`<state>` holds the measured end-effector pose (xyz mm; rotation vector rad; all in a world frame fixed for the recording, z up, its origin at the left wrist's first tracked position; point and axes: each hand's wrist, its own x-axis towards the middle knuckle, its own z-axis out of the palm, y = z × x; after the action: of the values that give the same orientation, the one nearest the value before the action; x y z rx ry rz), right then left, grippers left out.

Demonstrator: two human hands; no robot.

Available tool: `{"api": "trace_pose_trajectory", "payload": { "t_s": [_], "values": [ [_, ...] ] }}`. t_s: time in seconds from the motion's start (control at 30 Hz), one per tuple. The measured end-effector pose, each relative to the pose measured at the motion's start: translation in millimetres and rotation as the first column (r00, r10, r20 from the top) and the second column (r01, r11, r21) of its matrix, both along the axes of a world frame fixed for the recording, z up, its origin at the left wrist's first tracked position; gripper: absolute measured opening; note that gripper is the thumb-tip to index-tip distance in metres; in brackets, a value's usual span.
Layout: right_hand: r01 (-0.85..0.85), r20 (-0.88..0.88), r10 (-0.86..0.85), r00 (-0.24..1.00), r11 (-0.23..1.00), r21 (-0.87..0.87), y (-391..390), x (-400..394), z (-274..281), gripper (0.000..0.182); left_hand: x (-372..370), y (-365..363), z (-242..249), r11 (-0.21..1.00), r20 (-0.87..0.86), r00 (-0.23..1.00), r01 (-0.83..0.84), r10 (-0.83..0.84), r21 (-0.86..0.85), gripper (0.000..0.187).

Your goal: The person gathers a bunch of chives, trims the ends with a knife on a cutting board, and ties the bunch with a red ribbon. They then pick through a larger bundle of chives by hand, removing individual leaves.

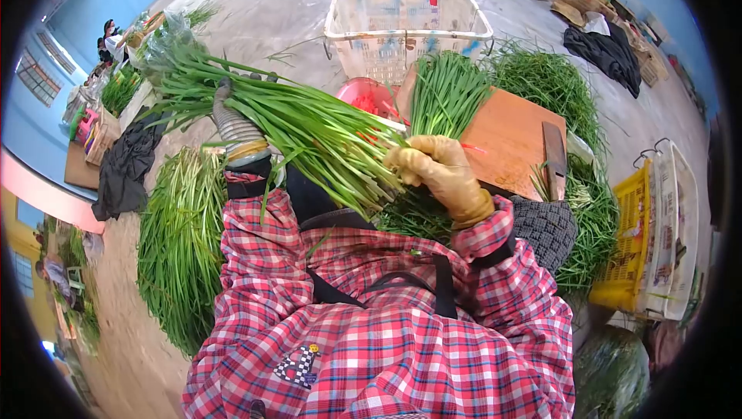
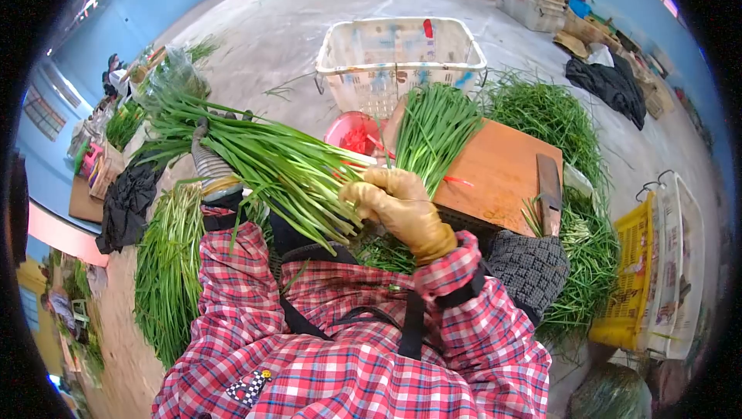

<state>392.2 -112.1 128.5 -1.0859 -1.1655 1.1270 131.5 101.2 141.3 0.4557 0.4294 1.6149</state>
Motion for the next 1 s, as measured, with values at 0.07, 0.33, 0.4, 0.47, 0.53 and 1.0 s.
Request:
{"api": "trace_pose_trajectory", "payload": {
  "t_s": [0.07, 0.33, 0.4, 0.47, 0.53, 1.0],
  "values": [
    [-0.247, 0.053, 0.245, 0.968, 0.968, 0.049, -11.2, 19.3, 2.7, 0.021, -6.5, 0.8, -3.7, 0.998, 0.031, 0.999, 0.041, -0.042, 0.039, 0.015],
    [-0.114, 0.728, 0.335, 0.598, 0.935, -0.336, -84.5, 84.9, -74.1, 0.028, -32.6, 17.8, -15.3, 0.966, 0.118, 0.971, 0.184, -0.208, 0.183, 0.017],
    [0.138, 0.958, 0.161, 0.238, 0.97, -0.198, -89.6, 80.3, -81.5, 0.032, -23.2, 11.6, -6.2, 0.986, 0.053, 0.991, 0.113, -0.12, 0.119, 0.02],
    [0.012, 0.774, -0.025, 0.633, 1.0, 0.023, -65.2, 52.5, -39.8, 0.035, -15.3, 12.4, -6.5, 0.98, 0.026, 0.991, 0.124, -0.129, 0.156, 0.023],
    [0.041, 0.676, -0.125, 0.726, 0.989, 0.139, -49.4, 10.8, 11.9, 0.039, -10.3, 23.5, -6.8, 0.991, -0.151, 0.984, 0.108, -0.096, 0.076, 0.026],
    [-0.211, 0.094, 0.207, 0.974, 0.977, 0.03, 7.4, 3.2, -45.6, 0.043, 21.5, -13.0, 16.2, 0.898, -0.328, 0.836, 0.399, -0.44, -0.188, 0.026]
  ]
}}
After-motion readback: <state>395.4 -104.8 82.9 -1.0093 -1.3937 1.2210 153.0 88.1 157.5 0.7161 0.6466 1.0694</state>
